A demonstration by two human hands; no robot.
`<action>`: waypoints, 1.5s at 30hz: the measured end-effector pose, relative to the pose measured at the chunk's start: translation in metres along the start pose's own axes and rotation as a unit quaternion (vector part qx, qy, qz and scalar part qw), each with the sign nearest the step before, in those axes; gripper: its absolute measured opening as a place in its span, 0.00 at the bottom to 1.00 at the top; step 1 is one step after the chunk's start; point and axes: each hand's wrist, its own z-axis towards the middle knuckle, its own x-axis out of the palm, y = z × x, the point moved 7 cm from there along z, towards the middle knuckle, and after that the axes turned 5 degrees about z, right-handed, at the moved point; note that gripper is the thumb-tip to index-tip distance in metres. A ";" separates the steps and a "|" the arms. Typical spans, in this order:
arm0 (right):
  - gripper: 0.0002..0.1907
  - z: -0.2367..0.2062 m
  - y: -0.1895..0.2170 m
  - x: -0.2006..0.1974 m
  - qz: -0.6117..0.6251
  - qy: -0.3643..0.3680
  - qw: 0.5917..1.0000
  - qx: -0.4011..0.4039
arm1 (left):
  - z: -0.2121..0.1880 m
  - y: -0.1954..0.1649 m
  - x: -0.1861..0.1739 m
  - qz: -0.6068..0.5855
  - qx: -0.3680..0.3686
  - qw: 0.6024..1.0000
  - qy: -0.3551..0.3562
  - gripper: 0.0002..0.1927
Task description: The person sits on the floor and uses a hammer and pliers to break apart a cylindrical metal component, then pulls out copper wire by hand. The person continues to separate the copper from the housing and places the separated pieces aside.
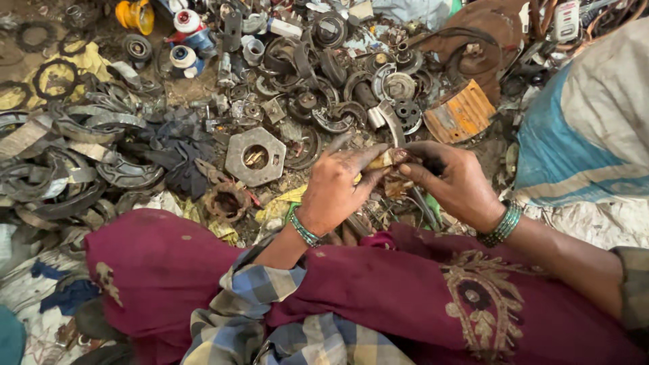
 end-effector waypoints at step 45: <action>0.20 0.022 0.032 0.019 -0.132 0.034 0.984 -0.110 | -0.021 0.021 -0.002 0.045 -0.031 0.998 -0.033 0.27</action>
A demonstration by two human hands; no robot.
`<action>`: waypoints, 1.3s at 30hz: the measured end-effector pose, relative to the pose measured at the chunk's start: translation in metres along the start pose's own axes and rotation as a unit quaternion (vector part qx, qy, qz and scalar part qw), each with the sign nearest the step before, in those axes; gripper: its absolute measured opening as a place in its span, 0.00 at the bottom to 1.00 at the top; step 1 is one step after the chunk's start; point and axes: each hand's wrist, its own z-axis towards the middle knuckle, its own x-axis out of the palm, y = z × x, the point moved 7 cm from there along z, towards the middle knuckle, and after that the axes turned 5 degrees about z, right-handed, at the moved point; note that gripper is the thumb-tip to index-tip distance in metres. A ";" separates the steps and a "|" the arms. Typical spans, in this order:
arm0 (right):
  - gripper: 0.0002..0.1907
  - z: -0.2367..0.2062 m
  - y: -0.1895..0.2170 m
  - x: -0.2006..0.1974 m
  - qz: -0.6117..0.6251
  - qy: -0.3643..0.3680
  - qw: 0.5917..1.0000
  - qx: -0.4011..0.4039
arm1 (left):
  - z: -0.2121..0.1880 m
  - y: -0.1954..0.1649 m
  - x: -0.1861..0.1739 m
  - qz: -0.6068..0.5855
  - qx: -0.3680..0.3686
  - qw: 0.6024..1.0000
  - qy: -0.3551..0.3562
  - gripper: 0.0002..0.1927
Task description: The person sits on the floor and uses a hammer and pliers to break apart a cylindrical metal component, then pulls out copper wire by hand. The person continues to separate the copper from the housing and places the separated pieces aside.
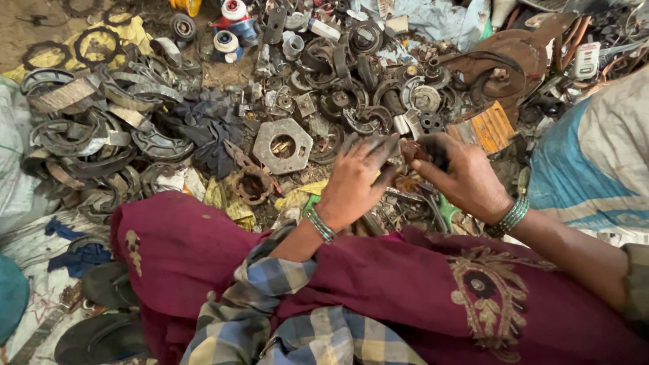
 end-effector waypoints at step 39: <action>0.20 0.006 0.016 0.011 0.021 0.067 0.997 -0.020 | -0.014 0.045 0.032 -0.197 -0.149 0.965 0.090 0.20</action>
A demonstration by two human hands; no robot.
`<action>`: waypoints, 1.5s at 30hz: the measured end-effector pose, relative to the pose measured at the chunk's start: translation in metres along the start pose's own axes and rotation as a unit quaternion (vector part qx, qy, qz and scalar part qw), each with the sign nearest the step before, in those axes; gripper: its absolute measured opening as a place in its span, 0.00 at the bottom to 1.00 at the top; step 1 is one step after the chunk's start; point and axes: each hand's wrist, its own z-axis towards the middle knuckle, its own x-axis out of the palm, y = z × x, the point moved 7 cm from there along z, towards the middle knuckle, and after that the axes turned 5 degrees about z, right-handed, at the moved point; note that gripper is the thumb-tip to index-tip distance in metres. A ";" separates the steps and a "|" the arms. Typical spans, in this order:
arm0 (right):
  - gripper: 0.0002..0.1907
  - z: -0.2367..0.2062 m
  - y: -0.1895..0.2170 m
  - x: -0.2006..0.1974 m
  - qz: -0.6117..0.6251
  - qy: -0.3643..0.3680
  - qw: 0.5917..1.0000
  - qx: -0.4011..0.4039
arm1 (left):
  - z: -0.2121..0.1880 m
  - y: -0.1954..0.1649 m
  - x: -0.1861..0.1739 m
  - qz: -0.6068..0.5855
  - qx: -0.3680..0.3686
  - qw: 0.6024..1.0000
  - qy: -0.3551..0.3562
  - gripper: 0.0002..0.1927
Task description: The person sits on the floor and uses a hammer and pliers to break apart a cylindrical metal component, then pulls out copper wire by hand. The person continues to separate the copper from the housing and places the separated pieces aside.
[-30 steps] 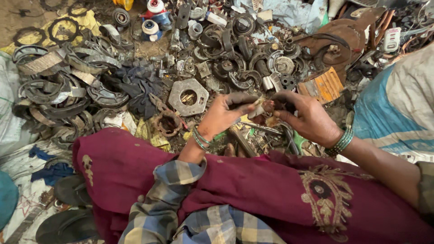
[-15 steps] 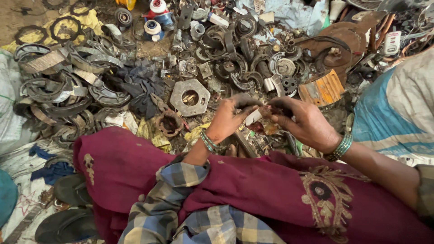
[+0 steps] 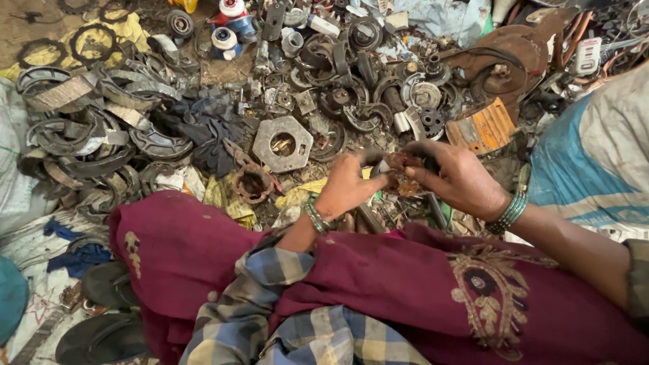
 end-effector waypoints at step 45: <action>0.19 0.000 -0.052 0.031 0.398 0.060 0.888 0.222 | -0.006 0.025 0.004 -0.255 -0.094 0.958 -0.092 0.16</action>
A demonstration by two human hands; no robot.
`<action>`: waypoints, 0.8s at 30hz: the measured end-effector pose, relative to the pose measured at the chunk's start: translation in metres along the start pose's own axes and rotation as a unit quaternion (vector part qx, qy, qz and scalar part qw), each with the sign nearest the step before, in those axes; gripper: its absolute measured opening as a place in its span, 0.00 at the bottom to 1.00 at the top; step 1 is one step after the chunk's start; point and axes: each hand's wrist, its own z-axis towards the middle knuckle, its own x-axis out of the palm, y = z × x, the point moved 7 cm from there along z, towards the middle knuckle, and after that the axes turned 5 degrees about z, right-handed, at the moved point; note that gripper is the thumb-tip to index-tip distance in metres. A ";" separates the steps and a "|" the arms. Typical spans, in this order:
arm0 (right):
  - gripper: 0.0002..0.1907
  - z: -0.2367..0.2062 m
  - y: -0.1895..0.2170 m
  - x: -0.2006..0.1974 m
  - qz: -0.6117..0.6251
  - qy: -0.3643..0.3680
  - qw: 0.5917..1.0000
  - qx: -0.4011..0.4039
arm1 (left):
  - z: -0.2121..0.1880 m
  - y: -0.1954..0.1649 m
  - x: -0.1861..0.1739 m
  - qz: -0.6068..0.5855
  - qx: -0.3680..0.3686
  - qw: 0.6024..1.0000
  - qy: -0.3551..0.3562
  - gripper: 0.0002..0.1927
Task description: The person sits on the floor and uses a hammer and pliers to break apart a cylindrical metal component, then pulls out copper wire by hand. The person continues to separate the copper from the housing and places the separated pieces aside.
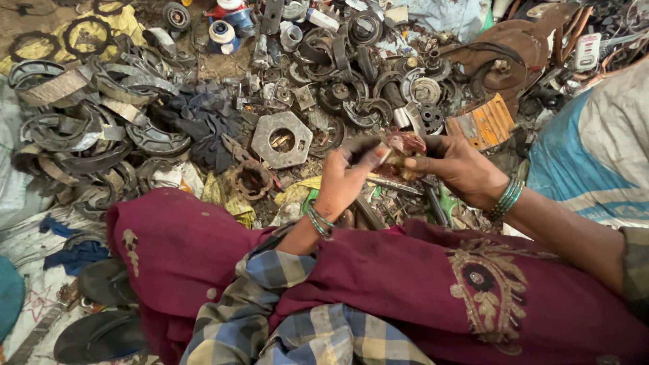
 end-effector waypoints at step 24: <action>0.22 -0.003 -0.001 0.021 0.059 0.075 0.995 0.028 | -0.002 0.067 0.036 -0.274 -0.019 0.959 0.066 0.23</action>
